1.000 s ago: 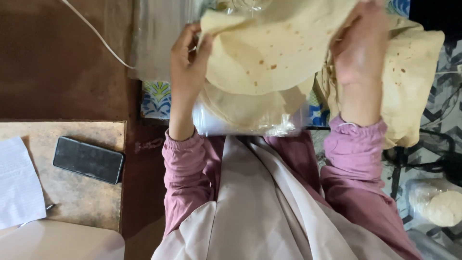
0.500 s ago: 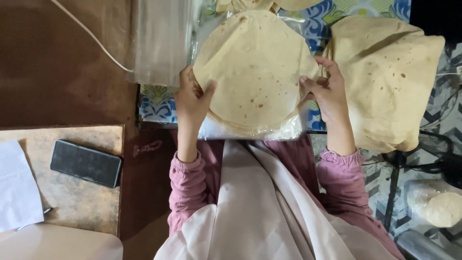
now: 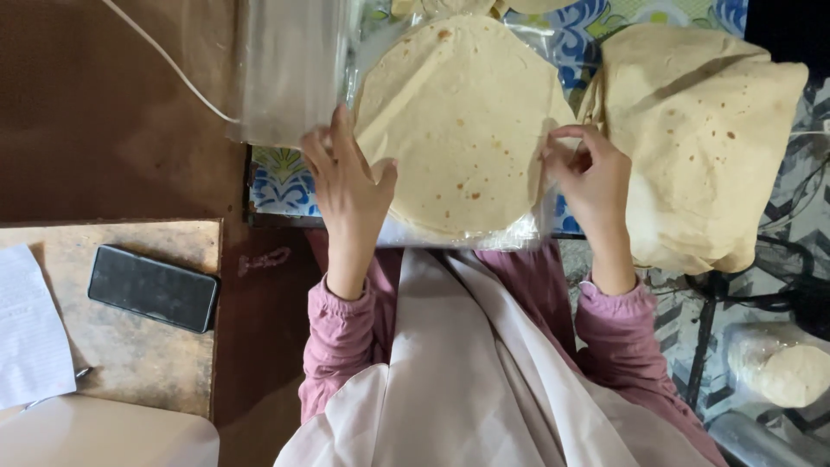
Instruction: The person organizes and stacks flatbread on a surface, then places a stack into a clear plastic bag by hand.
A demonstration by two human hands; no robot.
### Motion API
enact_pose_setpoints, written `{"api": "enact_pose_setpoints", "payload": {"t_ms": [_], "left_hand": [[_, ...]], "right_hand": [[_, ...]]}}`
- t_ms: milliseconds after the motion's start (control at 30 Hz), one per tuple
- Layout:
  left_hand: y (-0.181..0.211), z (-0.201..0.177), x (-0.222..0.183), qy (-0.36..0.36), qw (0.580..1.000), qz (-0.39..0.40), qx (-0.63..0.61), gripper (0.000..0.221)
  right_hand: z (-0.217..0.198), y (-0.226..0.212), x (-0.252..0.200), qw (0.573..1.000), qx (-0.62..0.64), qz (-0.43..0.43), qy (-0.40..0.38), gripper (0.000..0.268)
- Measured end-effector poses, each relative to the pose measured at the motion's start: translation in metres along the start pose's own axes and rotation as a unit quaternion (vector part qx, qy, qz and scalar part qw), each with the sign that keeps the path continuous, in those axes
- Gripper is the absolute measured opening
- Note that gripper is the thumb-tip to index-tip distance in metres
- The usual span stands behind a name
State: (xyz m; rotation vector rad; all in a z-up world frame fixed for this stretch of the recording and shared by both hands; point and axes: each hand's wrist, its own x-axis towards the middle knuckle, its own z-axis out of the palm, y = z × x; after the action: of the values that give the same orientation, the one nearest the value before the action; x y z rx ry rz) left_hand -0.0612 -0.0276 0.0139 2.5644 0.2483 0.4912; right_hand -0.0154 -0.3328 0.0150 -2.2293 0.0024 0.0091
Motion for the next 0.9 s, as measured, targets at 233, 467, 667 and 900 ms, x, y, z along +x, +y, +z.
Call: {"api": "enact_pose_setpoints", "payload": {"t_ms": [233,467,667,900], "left_hand": [[0.024,0.045,0.022,-0.009,0.99,0.142,0.0,0.067],[0.021,0.068,0.027,-0.054,0.989,0.047,0.128,0.082],[-0.062,0.071,0.068,-0.006,0.991,-0.06,0.123,0.068],[-0.119,0.088,0.068,0.129,0.974,-0.041,0.182,0.08]], "right_hand": [[0.045,-0.004,0.016,0.946,-0.166,-0.26,0.099,0.044],[0.062,-0.017,0.011,0.942,-0.213,-0.257,-0.026,0.059],[0.062,-0.012,0.014,0.937,-0.222,-0.266,-0.033,0.06],[0.067,-0.004,0.015,0.936,-0.225,-0.27,-0.025,0.058]]}}
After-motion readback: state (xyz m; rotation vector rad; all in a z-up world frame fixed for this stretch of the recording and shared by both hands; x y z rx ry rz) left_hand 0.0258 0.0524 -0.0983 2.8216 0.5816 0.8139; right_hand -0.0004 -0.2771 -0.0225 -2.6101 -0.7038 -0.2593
